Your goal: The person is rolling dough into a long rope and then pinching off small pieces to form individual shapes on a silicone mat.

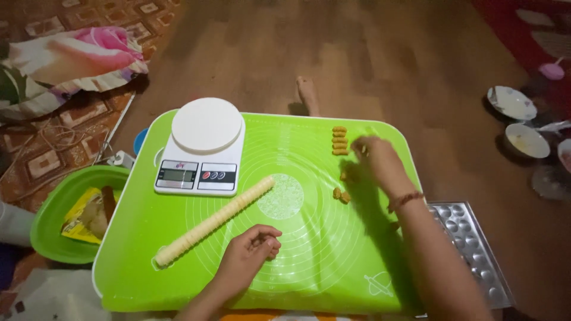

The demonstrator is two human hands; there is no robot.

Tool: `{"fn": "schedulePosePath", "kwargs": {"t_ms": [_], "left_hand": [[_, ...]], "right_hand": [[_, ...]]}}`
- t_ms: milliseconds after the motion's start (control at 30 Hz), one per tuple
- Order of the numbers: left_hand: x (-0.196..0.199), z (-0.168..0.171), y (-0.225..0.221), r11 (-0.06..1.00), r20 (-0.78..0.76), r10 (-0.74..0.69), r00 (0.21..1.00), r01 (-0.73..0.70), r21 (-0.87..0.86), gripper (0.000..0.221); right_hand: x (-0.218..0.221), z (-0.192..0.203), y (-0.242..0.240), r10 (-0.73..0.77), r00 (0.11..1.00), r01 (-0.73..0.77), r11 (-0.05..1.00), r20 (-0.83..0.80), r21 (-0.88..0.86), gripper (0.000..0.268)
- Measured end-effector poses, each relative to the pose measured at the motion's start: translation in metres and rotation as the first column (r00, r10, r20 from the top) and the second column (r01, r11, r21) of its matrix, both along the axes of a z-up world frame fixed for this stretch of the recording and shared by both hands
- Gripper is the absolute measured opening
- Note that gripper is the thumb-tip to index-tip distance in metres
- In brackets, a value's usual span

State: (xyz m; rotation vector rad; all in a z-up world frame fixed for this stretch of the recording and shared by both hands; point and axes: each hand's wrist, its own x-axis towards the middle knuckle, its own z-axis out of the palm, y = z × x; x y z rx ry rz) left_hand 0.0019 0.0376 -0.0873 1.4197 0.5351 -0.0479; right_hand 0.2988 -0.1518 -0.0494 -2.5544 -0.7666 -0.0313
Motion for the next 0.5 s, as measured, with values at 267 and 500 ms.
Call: {"fn": "schedulePosePath", "kwargs": {"t_ms": [267,500], "left_hand": [[0.023,-0.11,0.015,0.991,0.128,0.068,0.989,-0.052,-0.122,0.019],[0.015,0.009,-0.001,0.995,0.097,0.075,0.992,-0.068,-0.069,0.041]], "right_hand": [[-0.046,0.016,0.018,-0.196,0.946,0.2,0.98,-0.257,-0.01,0.023],[-0.044,-0.012,0.027,-0.097,0.937,0.082,0.995,0.336,0.06,0.022]]}}
